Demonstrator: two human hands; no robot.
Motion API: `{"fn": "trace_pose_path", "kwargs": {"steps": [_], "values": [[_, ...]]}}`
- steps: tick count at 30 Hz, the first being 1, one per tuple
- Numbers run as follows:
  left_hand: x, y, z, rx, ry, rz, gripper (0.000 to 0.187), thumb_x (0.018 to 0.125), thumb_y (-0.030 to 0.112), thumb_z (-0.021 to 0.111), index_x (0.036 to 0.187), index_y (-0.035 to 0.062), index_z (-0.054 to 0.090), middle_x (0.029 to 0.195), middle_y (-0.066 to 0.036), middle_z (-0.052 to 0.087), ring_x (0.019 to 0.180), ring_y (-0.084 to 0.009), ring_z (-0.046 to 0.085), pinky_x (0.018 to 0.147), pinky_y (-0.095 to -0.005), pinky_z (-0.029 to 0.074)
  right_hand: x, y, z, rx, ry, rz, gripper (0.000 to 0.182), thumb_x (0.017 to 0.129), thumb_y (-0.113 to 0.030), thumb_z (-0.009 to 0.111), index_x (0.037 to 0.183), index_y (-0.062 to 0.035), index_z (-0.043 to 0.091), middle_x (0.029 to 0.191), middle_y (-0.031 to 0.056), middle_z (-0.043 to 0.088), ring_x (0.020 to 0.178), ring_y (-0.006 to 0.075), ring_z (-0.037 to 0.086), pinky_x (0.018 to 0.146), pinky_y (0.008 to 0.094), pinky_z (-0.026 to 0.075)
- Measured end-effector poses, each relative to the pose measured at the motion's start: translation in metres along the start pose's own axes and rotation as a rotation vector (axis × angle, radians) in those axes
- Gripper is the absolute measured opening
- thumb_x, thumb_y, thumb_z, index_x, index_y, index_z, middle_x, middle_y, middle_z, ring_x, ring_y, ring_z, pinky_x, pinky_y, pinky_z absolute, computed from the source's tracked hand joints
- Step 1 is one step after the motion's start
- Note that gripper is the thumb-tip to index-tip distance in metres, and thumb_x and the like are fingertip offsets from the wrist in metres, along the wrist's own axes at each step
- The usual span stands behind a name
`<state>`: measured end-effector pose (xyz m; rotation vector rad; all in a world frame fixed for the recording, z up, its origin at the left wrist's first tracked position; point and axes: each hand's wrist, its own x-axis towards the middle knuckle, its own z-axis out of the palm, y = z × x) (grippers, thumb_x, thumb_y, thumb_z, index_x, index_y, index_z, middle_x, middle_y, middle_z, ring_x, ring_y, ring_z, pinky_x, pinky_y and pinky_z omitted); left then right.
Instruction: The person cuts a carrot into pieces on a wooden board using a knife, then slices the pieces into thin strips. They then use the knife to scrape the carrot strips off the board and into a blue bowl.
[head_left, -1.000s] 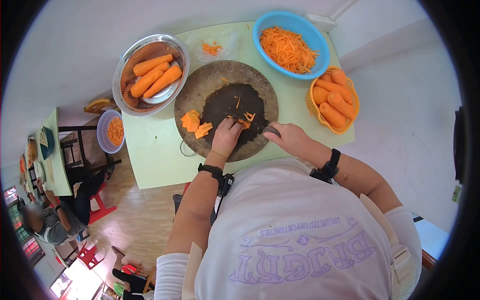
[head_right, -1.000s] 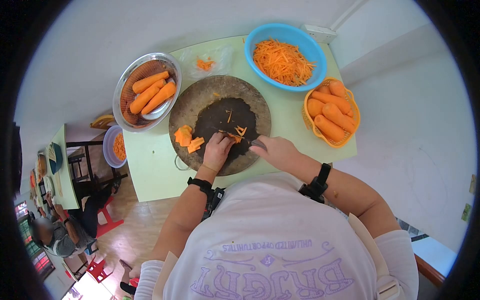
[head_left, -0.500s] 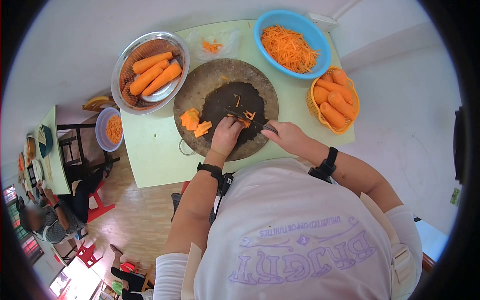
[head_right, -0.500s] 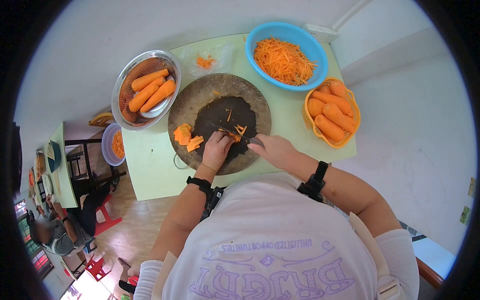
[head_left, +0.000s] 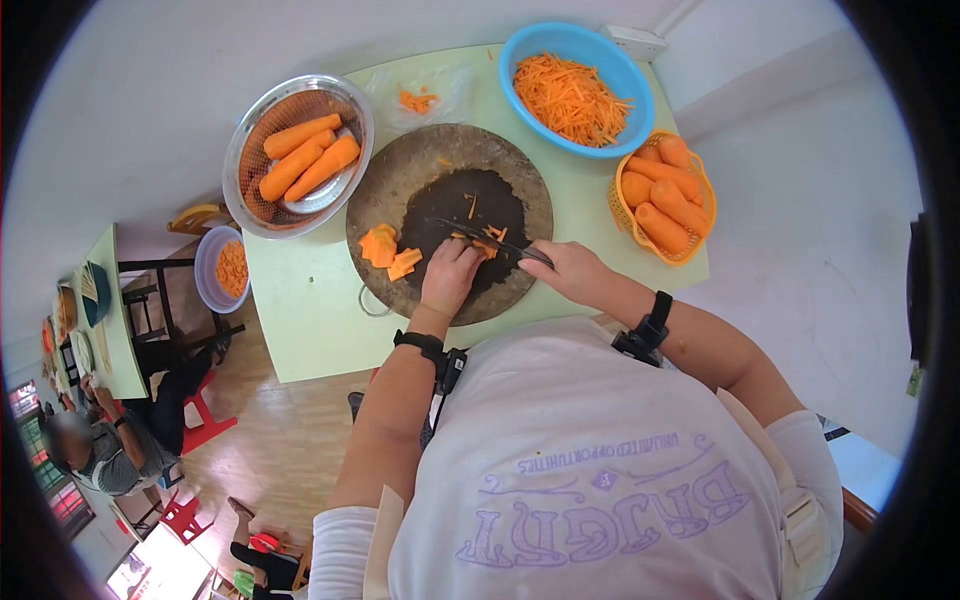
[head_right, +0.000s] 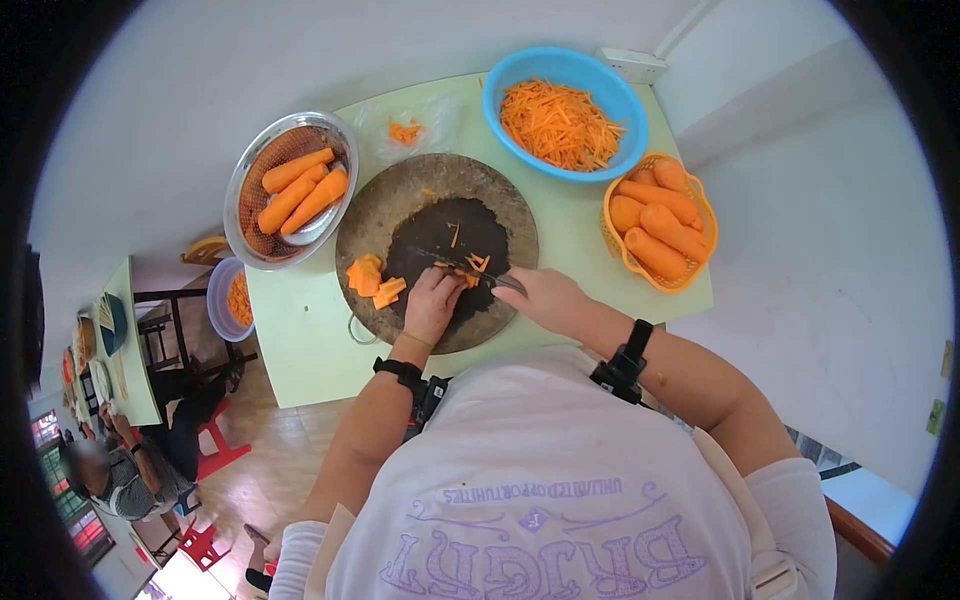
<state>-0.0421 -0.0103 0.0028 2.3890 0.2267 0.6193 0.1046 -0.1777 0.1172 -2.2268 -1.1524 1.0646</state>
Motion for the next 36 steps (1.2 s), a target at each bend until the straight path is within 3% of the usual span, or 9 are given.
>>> {"fn": "trace_pose_path", "kwargs": {"steps": [19, 21, 36], "values": [[0.000, -0.001, 0.001, 0.003, 0.009, 0.006, 0.013, 0.076, 0.007, 0.072, 0.087, 0.0054, 0.064, 0.091, -0.010, 0.062, 0.083, -0.0301, 0.061, 0.071, -0.0381, 0.052, -0.003, 0.000, 0.000, -0.030, 0.015, -0.010, 0.042, 0.098, -0.042, 0.051, 0.102, -0.0019, 0.062, 0.067, 0.0190, 0.059, 0.067, 0.0366, 0.061, 0.065, 0.0434, 0.047], [-0.001, -0.002, 0.002, 0.007, 0.003, -0.002, 0.013, 0.076, 0.007, 0.072, 0.087, 0.0054, 0.064, 0.091, -0.010, 0.062, 0.083, -0.0299, 0.061, 0.071, -0.0381, 0.052, -0.001, -0.002, -0.003, -0.012, -0.051, 0.047, 0.044, 0.097, -0.044, 0.050, 0.105, -0.0022, 0.062, 0.080, 0.0219, 0.064, 0.079, 0.0400, 0.063, 0.071, 0.0461, 0.048], [0.001, 0.001, 0.001, -0.021, 0.020, -0.034, 0.013, 0.076, 0.006, 0.072, 0.086, 0.0059, 0.064, 0.088, -0.010, 0.062, 0.081, -0.0297, 0.061, 0.071, -0.0377, 0.051, 0.019, 0.013, 0.020, 0.013, 0.004, 0.013, 0.046, 0.097, -0.045, 0.050, 0.107, -0.0010, 0.061, 0.083, 0.0223, 0.065, 0.082, 0.0403, 0.063, 0.073, 0.0456, 0.048]]}}
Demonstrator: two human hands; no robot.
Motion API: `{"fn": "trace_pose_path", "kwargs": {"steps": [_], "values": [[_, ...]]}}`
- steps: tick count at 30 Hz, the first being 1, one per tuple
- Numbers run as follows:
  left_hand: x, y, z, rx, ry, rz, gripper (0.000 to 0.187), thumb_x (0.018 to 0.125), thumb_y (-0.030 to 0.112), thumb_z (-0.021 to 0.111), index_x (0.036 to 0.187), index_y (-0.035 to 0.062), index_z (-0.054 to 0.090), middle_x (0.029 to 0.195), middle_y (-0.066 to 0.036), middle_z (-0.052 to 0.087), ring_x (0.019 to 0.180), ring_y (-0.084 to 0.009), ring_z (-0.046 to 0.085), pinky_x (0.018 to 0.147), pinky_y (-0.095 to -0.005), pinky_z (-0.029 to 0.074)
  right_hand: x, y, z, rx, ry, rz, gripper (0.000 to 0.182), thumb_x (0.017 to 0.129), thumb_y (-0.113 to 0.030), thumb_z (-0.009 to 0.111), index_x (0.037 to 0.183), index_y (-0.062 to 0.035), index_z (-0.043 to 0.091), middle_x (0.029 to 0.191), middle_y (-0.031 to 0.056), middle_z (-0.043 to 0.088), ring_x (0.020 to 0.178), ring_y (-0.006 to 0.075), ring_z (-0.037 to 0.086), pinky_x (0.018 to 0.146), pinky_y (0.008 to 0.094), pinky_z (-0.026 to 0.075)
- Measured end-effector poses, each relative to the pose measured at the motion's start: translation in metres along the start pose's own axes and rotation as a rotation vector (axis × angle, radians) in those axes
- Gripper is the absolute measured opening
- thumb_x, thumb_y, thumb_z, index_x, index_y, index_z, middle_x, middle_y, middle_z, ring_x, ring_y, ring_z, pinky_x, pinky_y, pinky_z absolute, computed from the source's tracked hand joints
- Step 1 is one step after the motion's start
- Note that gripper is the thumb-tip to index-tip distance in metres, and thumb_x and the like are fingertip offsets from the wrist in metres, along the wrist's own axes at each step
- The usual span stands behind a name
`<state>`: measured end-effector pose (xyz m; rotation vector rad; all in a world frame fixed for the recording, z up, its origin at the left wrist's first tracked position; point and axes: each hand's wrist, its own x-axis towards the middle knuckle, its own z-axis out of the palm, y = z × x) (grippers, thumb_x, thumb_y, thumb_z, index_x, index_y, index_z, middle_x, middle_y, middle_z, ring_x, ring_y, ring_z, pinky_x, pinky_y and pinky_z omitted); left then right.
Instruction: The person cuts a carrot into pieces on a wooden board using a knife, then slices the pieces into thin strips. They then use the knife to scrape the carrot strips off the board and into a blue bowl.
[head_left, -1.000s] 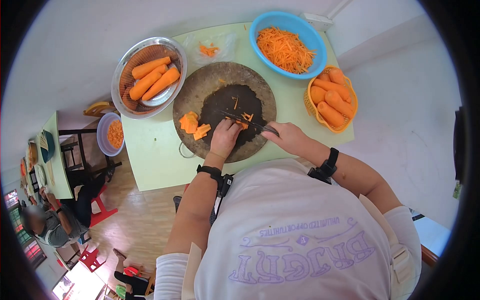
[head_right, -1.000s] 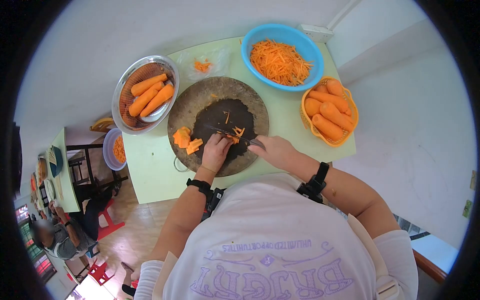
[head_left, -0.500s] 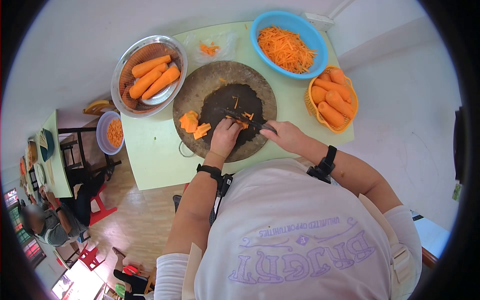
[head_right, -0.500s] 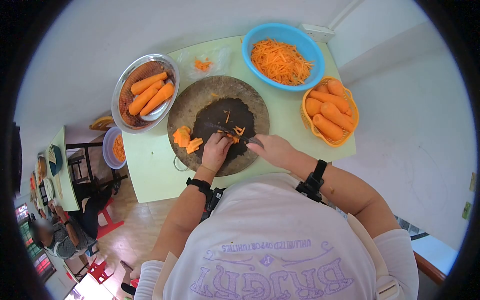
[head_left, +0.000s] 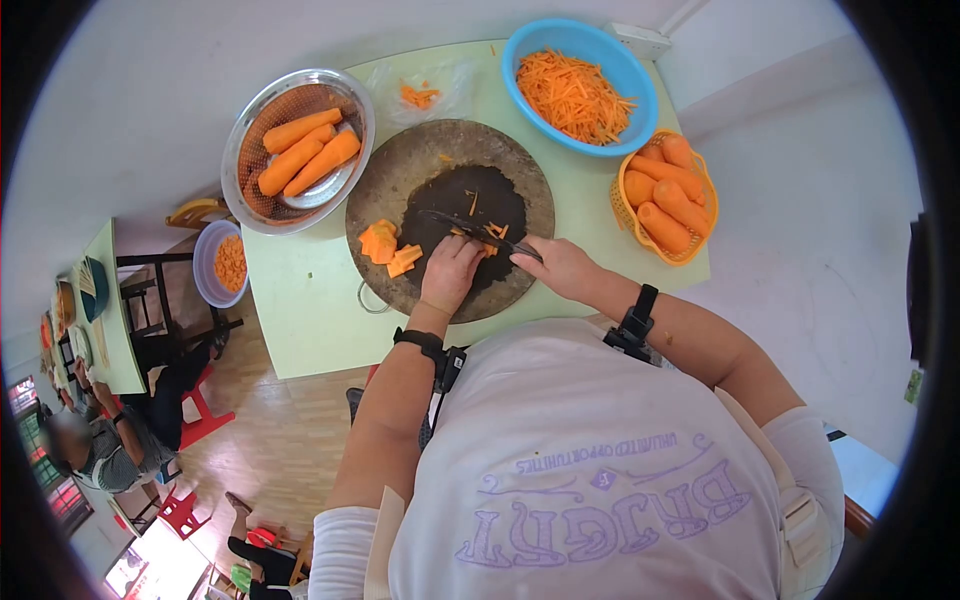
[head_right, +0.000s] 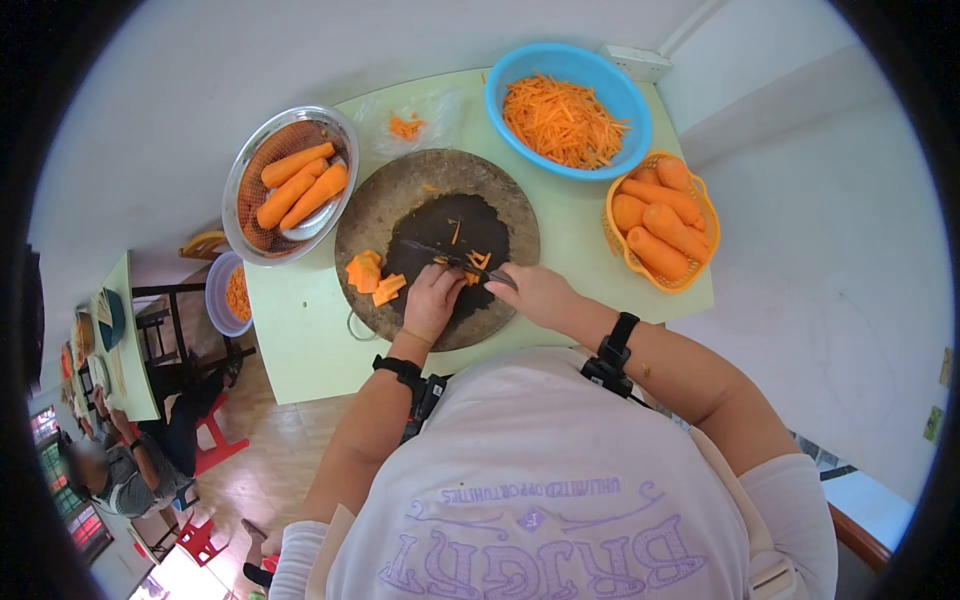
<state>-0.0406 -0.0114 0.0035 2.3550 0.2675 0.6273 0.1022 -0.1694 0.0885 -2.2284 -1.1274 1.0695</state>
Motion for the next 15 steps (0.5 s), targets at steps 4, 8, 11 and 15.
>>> {"fn": "trace_pose_path", "kwargs": {"steps": [4, 8, 11, 15], "values": [[0.000, -0.001, 0.000, 0.000, 0.012, 0.010, 0.013, 0.076, 0.006, 0.072, 0.086, 0.0060, 0.064, 0.089, -0.009, 0.062, 0.082, -0.0297, 0.061, 0.070, -0.0378, 0.051, -0.001, -0.003, -0.006, 0.077, -0.023, 0.018, 0.045, 0.097, -0.044, 0.051, 0.107, -0.0012, 0.062, 0.083, 0.0219, 0.065, 0.082, 0.0400, 0.063, 0.073, 0.0453, 0.048], [-0.001, -0.002, 0.000, 0.009, 0.000, 0.015, 0.013, 0.076, 0.006, 0.072, 0.086, 0.0059, 0.064, 0.090, -0.009, 0.062, 0.082, -0.0297, 0.061, 0.070, -0.0378, 0.051, -0.013, -0.014, -0.018, 0.038, 0.019, -0.026, 0.038, 0.097, -0.039, 0.053, 0.103, -0.0027, 0.063, 0.072, 0.0176, 0.062, 0.070, 0.0348, 0.062, 0.068, 0.0411, 0.048], [-0.001, -0.003, 0.001, 0.012, 0.003, 0.014, 0.013, 0.076, 0.006, 0.072, 0.086, 0.0058, 0.064, 0.089, -0.009, 0.062, 0.082, -0.0296, 0.061, 0.070, -0.0377, 0.052, -0.020, -0.017, -0.023, 0.002, -0.010, -0.011, 0.040, 0.097, -0.041, 0.053, 0.105, -0.0031, 0.063, 0.075, 0.0192, 0.063, 0.074, 0.0373, 0.062, 0.069, 0.0435, 0.048], [-0.001, -0.002, 0.000, 0.013, -0.009, 0.005, 0.013, 0.076, 0.005, 0.072, 0.086, 0.0056, 0.064, 0.089, -0.009, 0.062, 0.082, -0.0293, 0.061, 0.071, -0.0375, 0.052, -0.021, -0.015, -0.021, -0.018, -0.027, 0.029, 0.042, 0.096, -0.044, 0.052, 0.105, -0.0038, 0.063, 0.077, 0.0203, 0.065, 0.077, 0.0397, 0.063, 0.070, 0.0456, 0.049]]}}
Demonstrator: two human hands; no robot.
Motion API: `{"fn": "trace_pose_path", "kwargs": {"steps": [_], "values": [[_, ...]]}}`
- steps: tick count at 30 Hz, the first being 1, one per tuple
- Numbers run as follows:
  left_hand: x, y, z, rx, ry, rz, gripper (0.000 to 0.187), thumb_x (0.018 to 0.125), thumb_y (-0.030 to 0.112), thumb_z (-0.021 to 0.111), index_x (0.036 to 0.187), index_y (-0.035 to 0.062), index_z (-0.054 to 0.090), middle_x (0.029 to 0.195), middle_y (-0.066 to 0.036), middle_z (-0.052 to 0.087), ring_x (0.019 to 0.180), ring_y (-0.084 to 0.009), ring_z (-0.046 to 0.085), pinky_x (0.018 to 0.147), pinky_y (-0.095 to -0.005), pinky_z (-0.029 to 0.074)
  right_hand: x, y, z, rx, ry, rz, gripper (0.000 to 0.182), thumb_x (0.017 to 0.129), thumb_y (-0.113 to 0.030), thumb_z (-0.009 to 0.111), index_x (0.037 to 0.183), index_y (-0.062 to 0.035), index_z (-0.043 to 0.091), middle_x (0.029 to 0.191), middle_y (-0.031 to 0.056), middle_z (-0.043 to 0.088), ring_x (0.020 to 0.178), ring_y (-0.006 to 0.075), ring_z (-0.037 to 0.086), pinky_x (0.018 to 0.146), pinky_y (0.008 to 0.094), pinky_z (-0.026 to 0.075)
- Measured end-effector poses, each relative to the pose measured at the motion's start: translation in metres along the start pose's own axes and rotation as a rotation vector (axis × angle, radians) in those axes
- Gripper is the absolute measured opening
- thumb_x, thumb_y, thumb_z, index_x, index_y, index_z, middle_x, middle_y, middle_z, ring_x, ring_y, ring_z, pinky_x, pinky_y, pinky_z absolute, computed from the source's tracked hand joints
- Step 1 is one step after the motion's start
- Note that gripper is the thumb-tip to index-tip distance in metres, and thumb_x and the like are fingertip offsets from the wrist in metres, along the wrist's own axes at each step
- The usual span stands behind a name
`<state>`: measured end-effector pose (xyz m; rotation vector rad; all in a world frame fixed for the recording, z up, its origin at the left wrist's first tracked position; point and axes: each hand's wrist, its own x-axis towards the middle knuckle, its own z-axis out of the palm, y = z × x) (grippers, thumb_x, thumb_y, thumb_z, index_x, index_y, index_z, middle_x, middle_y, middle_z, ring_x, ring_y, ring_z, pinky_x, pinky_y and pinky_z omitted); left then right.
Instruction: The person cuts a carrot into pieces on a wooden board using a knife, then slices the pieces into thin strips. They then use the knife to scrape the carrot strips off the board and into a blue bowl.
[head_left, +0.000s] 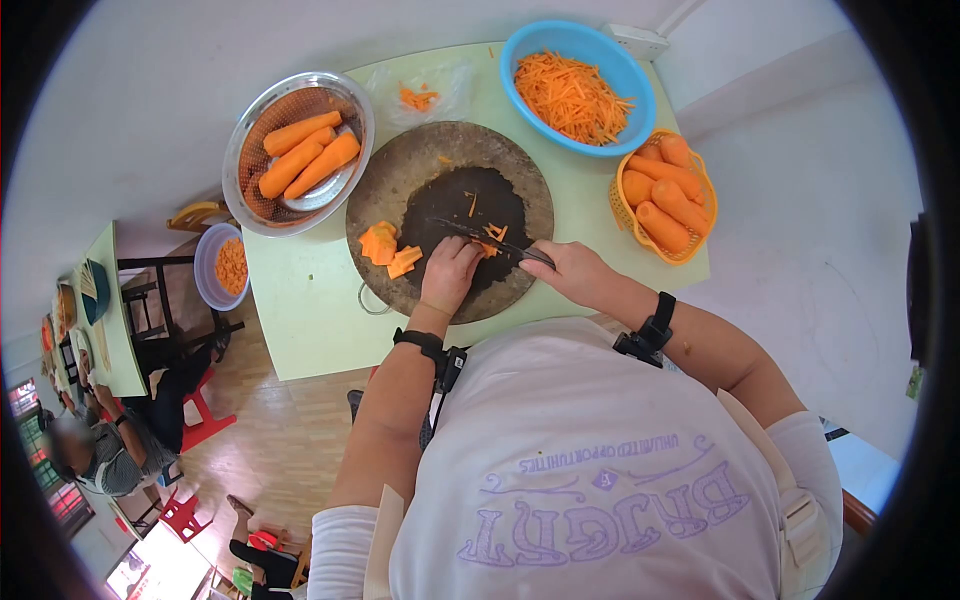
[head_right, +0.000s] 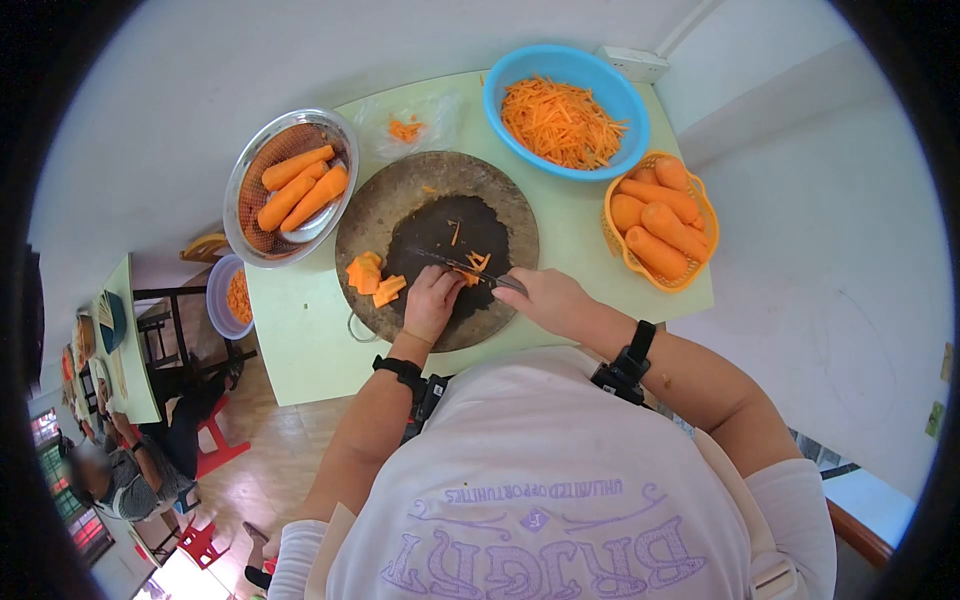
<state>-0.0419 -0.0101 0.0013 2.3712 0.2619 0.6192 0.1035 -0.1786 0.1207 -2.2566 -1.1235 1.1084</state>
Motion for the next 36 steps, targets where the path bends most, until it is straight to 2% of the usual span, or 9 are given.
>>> {"fn": "trace_pose_path", "kwargs": {"steps": [16, 18, 27, 36], "values": [[0.000, -0.001, 0.001, 0.005, 0.011, 0.012, 0.013, 0.076, 0.006, 0.072, 0.086, 0.0055, 0.064, 0.088, -0.009, 0.062, 0.081, -0.0288, 0.061, 0.070, -0.0371, 0.051, 0.003, -0.004, -0.001, 0.011, -0.028, 0.002, 0.043, 0.097, -0.042, 0.051, 0.107, -0.0021, 0.062, 0.080, 0.0216, 0.065, 0.080, 0.0401, 0.063, 0.072, 0.0460, 0.048], [0.000, -0.001, 0.002, -0.003, 0.034, 0.026, 0.012, 0.076, 0.007, 0.071, 0.085, 0.0060, 0.064, 0.082, -0.008, 0.059, 0.078, -0.0283, 0.059, 0.069, -0.0380, 0.050, 0.005, -0.003, 0.001, 0.031, -0.011, -0.009, 0.043, 0.097, -0.042, 0.051, 0.107, -0.0015, 0.062, 0.080, 0.0219, 0.065, 0.080, 0.0406, 0.063, 0.072, 0.0461, 0.048], [0.001, 0.002, 0.000, -0.019, 0.025, 0.001, 0.013, 0.075, 0.005, 0.072, 0.085, 0.0054, 0.064, 0.088, -0.008, 0.063, 0.081, -0.0286, 0.061, 0.070, -0.0370, 0.051, 0.026, 0.006, 0.018, 0.032, 0.025, -0.040, 0.044, 0.098, -0.042, 0.051, 0.105, 0.0001, 0.061, 0.081, 0.0219, 0.064, 0.079, 0.0405, 0.062, 0.072, 0.0458, 0.048], [0.000, 0.000, 0.000, -0.013, 0.023, 0.003, 0.013, 0.075, 0.005, 0.072, 0.085, 0.0052, 0.064, 0.088, -0.008, 0.063, 0.082, -0.0289, 0.061, 0.071, -0.0369, 0.052, 0.016, -0.002, 0.004, 0.096, 0.004, -0.025, 0.042, 0.096, -0.041, 0.053, 0.102, -0.0010, 0.064, 0.080, 0.0218, 0.064, 0.078, 0.0396, 0.062, 0.071, 0.0448, 0.048]]}}
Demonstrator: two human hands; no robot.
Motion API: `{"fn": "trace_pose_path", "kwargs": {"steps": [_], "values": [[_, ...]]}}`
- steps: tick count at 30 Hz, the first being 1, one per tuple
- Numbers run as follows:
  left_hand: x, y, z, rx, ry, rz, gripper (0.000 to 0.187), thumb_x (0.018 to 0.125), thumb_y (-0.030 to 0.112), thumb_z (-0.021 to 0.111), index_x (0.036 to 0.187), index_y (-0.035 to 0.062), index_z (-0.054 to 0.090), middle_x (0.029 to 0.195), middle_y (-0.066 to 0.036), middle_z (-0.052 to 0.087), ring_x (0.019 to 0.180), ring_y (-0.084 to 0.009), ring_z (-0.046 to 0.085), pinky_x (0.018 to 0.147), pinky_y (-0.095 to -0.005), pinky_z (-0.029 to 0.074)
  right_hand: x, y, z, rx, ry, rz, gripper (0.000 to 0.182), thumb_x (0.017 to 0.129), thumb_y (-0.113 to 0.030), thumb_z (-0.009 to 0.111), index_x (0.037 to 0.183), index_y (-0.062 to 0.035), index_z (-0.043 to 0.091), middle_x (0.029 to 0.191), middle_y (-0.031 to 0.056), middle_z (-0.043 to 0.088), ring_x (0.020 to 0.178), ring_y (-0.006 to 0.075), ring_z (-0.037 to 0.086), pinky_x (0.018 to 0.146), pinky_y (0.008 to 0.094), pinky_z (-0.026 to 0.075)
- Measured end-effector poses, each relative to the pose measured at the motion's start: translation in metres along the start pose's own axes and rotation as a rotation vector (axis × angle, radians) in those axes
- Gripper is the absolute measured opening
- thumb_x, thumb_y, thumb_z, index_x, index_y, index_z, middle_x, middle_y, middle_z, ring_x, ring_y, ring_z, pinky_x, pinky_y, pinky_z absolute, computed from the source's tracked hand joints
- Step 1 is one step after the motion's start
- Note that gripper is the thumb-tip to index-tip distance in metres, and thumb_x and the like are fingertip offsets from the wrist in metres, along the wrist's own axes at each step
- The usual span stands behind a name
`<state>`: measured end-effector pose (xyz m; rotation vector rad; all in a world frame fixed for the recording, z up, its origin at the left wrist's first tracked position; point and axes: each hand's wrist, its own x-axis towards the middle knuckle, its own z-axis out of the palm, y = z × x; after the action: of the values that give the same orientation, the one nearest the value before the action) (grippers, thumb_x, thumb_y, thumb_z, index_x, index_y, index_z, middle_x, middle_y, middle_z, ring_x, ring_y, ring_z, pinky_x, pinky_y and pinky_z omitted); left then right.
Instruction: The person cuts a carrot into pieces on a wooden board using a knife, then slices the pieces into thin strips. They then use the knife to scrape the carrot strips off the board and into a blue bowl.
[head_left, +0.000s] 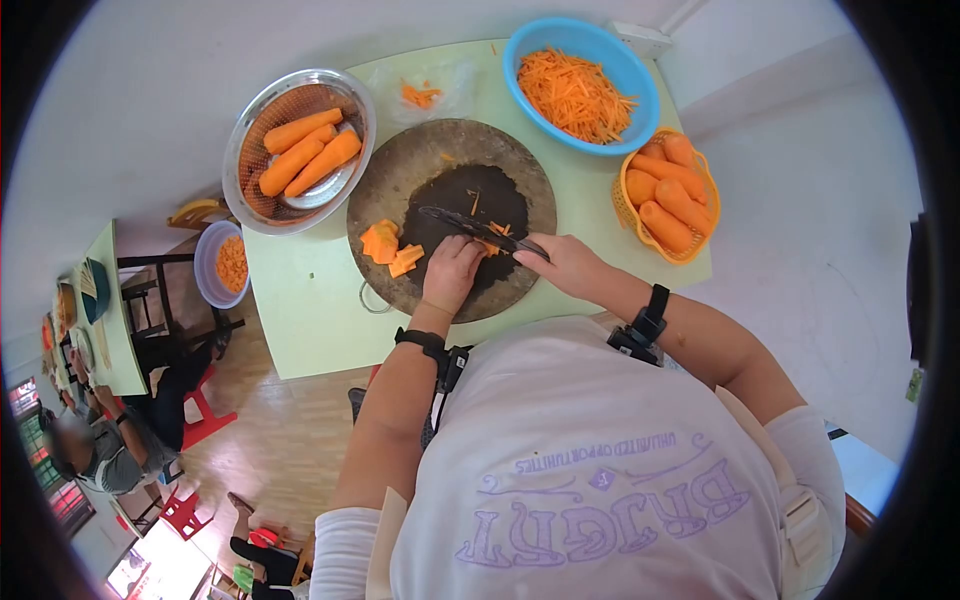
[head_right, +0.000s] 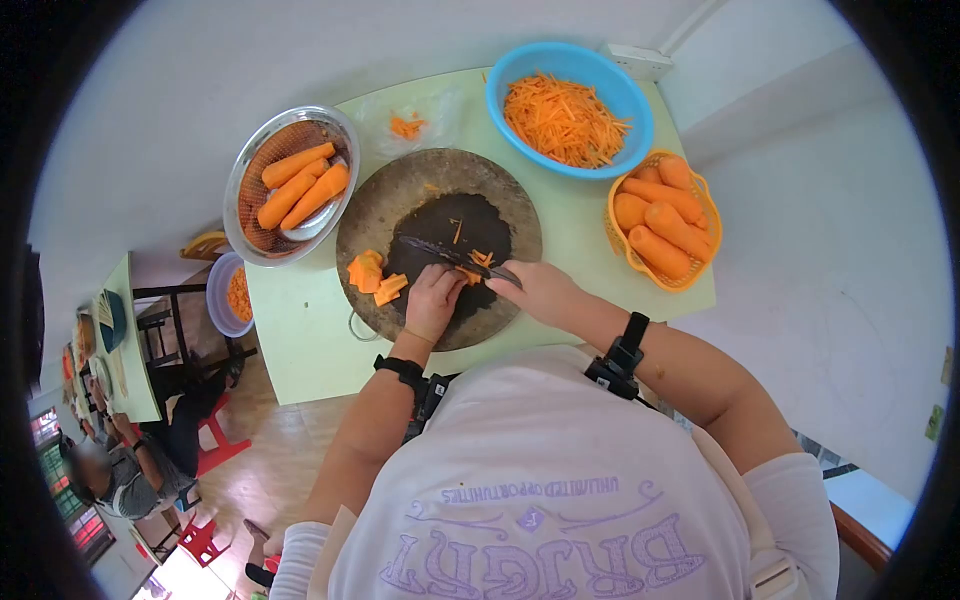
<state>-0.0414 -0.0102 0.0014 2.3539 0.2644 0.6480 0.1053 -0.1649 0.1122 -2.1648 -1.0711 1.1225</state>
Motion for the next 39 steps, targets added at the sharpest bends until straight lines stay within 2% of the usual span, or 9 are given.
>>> {"fn": "trace_pose_path", "kwargs": {"steps": [4, 6, 7, 13, 15, 31, 33, 39], "values": [[0.000, 0.001, 0.000, -0.016, 0.005, -0.001, 0.013, 0.075, 0.004, 0.072, 0.086, 0.0049, 0.065, 0.089, -0.009, 0.063, 0.082, -0.0292, 0.062, 0.071, -0.0372, 0.052, -0.011, -0.005, -0.005, -0.026, -0.006, 0.019, 0.042, 0.096, -0.041, 0.053, 0.102, -0.0015, 0.064, 0.080, 0.0217, 0.064, 0.077, 0.0395, 0.062, 0.071, 0.0445, 0.048], [0.000, 0.001, 0.000, -0.003, -0.003, 0.001, 0.013, 0.075, 0.004, 0.072, 0.086, 0.0047, 0.065, 0.089, -0.009, 0.063, 0.082, -0.0295, 0.062, 0.071, -0.0374, 0.052, -0.012, -0.001, -0.002, -0.039, 0.020, -0.021, 0.038, 0.097, -0.038, 0.054, 0.103, -0.0021, 0.063, 0.067, 0.0168, 0.059, 0.066, 0.0325, 0.060, 0.064, 0.0402, 0.047], [0.000, 0.001, -0.001, -0.003, -0.003, 0.002, 0.013, 0.075, 0.004, 0.072, 0.086, 0.0047, 0.065, 0.089, -0.009, 0.063, 0.082, -0.0295, 0.062, 0.071, -0.0374, 0.052, -0.012, 0.000, -0.001, -0.039, 0.020, -0.021, 0.038, 0.097, -0.038, 0.054, 0.103, -0.0021, 0.063, 0.067, 0.0168, 0.059, 0.066, 0.0325, 0.060, 0.064, 0.0402, 0.047], [0.001, 0.002, -0.001, -0.003, -0.003, -0.002, 0.013, 0.075, 0.005, 0.072, 0.085, 0.0044, 0.065, 0.089, -0.009, 0.063, 0.082, -0.0295, 0.062, 0.071, -0.0372, 0.052, -0.011, -0.001, 0.001, -0.084, 0.044, -0.023, 0.038, 0.097, -0.040, 0.054, 0.105, -0.0033, 0.063, 0.068, 0.0174, 0.059, 0.066, 0.0340, 0.061, 0.065, 0.0417, 0.048], [0.001, 0.002, -0.002, 0.003, -0.004, 0.000, 0.013, 0.075, 0.005, 0.073, 0.085, 0.0045, 0.064, 0.089, -0.009, 0.063, 0.081, -0.0295, 0.062, 0.071, -0.0372, 0.052, -0.011, -0.003, -0.001, -0.109, 0.001, 0.025, 0.045, 0.096, -0.044, 0.052, 0.106, -0.0015, 0.062, 0.083, 0.0230, 0.065, 0.080, 0.0412, 0.063, 0.072, 0.0467, 0.049], [0.001, 0.000, 0.000, 0.002, 0.014, 0.010, 0.014, 0.073, 0.002, 0.072, 0.085, 0.0049, 0.064, 0.086, -0.008, 0.062, 0.080, -0.0286, 0.061, 0.069, -0.0367, 0.052, 0.003, 0.006, 0.010, -0.042, 0.018, 0.013, 0.045, 0.097, -0.043, 0.051, 0.107, -0.0001, 0.061, 0.084, 0.0229, 0.065, 0.081, 0.0414, 0.062, 0.073, 0.0458, 0.049], [0.001, 0.000, -0.001, 0.002, 0.000, -0.001, 0.015, 0.073, 0.001, 0.072, 0.085, 0.0049, 0.064, 0.087, -0.008, 0.063, 0.081, -0.0286, 0.061, 0.069, -0.0364, 0.052, 0.006, 0.007, 0.013, -0.023, 0.056, -0.017, 0.038, 0.098, -0.037, 0.053, 0.105, -0.0010, 0.062, 0.075, 0.0176, 0.062, 0.071, 0.0334, 0.060, 0.068, 0.0405, 0.048], [0.001, -0.001, 0.000, -0.011, 0.008, 0.003, 0.015, 0.074, 0.001, 0.072, 0.085, 0.0046, 0.064, 0.088, -0.009, 0.063, 0.082, -0.0285, 0.062, 0.070, -0.0362, 0.052, 0.013, 0.016, 0.023, -0.022, 0.068, -0.018, 0.038, 0.098, -0.037, 0.053, 0.105, -0.0009, 0.062, 0.076, 0.0175, 0.062, 0.070, 0.0326, 0.060, 0.067, 0.0398, 0.047]]}}
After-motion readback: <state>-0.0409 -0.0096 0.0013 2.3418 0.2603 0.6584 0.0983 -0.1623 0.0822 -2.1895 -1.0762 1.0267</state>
